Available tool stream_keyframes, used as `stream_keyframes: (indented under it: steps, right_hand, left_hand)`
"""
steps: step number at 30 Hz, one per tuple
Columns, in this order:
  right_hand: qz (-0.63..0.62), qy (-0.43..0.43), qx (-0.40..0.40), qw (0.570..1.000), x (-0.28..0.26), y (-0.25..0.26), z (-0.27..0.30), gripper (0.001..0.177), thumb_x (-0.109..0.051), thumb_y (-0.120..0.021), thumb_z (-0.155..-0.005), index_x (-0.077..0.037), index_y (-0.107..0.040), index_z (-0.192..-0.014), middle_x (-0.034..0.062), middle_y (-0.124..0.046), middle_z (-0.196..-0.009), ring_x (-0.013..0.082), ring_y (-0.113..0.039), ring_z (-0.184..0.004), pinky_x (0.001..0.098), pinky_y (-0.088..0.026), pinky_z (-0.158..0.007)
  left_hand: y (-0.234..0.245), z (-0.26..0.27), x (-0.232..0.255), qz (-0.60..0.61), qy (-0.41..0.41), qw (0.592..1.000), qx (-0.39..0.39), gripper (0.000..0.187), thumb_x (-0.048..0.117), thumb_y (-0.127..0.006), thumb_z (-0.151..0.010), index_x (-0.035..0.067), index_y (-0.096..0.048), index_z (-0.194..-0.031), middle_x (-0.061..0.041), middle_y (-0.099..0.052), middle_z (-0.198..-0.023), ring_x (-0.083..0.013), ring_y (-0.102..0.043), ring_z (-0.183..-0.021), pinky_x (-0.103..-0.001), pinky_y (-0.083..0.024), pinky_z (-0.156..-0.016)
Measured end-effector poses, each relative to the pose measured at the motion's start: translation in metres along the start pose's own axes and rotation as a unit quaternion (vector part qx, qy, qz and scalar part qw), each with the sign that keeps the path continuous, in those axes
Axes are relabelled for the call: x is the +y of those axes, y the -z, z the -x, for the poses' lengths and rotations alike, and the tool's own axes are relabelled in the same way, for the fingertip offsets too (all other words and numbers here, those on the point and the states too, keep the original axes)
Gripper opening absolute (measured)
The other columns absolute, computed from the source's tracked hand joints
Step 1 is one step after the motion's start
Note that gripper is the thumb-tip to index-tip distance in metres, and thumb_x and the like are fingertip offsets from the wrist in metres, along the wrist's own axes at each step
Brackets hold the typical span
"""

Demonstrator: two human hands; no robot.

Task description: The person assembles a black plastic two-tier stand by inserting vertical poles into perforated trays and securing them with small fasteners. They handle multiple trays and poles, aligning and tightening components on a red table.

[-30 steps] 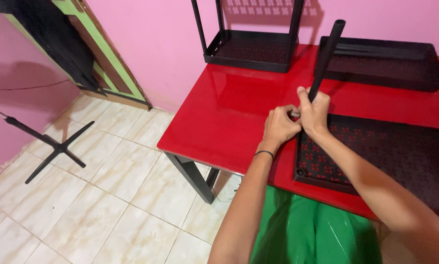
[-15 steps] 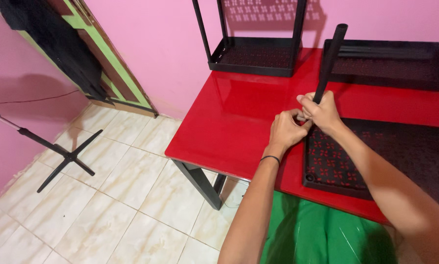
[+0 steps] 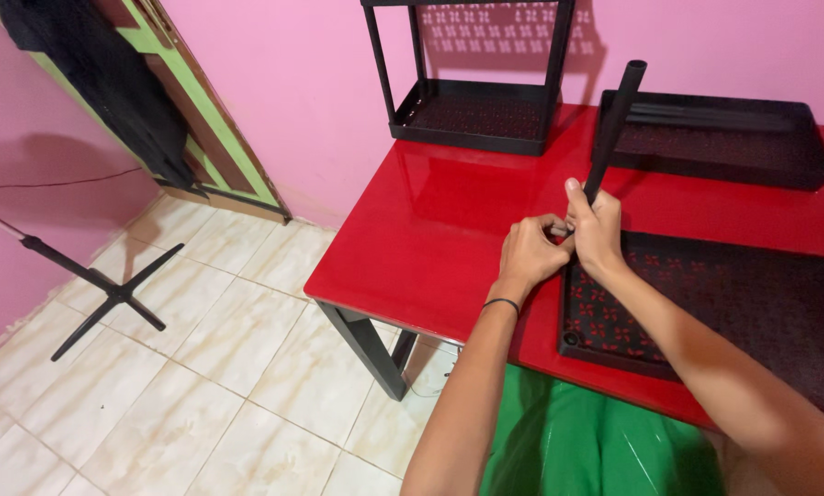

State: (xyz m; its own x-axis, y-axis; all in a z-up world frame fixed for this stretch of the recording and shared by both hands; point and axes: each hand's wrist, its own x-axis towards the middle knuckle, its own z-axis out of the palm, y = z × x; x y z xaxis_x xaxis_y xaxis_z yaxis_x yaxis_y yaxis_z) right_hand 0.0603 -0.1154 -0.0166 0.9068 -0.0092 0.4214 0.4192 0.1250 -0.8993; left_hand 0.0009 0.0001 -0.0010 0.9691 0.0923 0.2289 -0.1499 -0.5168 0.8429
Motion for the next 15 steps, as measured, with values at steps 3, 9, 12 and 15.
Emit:
stream_keyframes:
  steps: [3,9,12,15]
  right_hand:
    - [0.092,0.018,0.043,0.995,0.002,-0.005,-0.005,0.054,-0.026,-0.07,-0.106,-0.007,-0.042,-0.063,-0.0032,-0.041,-0.058,0.0058,-0.036,-0.052,0.0298,-0.028,-0.047]
    - [0.11,0.002,0.023,0.994,-0.007,-0.007,-0.013,0.05,-0.016,-0.065,-0.101,-0.01,-0.047,-0.054,-0.0047,-0.046,-0.05,0.0058,-0.042,-0.043,0.0295,-0.031,-0.041]
    - [-0.006,-0.046,-0.088,0.995,-0.012,0.006,-0.018,0.049,-0.012,-0.062,-0.102,-0.01,-0.044,-0.057,-0.0048,-0.042,-0.051,0.0059,-0.034,-0.043,0.0285,-0.026,-0.042]
    - [-0.063,-0.076,-0.15,0.984,-0.016,0.014,-0.02,0.049,-0.011,-0.062,-0.103,-0.011,-0.041,-0.058,-0.0045,-0.038,-0.052,0.0055,-0.031,-0.044,0.027,-0.025,-0.044]
  left_hand:
    - [-0.001,-0.001,0.0,-0.015,-0.013,1.0,0.006,0.035,0.031,-0.077,-0.074,0.007,-0.079,-0.098,-0.016,-0.078,-0.088,-0.0341,-0.076,-0.089,-0.044,-0.059,-0.08]
    - [0.001,0.001,0.002,-0.003,-0.011,1.0,0.003,0.035,0.034,-0.078,-0.074,0.008,-0.08,-0.097,-0.015,-0.079,-0.091,-0.0339,-0.076,-0.09,-0.044,-0.058,-0.082]
    - [0.002,0.0,0.003,-0.005,-0.006,1.0,-0.004,0.037,0.037,-0.079,-0.076,0.008,-0.079,-0.1,-0.015,-0.079,-0.091,-0.0328,-0.077,-0.09,-0.043,-0.059,-0.082]
    - [0.003,0.0,0.004,-0.006,-0.015,1.0,-0.004,0.037,0.038,-0.079,-0.076,0.009,-0.079,-0.1,-0.013,-0.079,-0.093,-0.0321,-0.077,-0.089,-0.044,-0.059,-0.081]
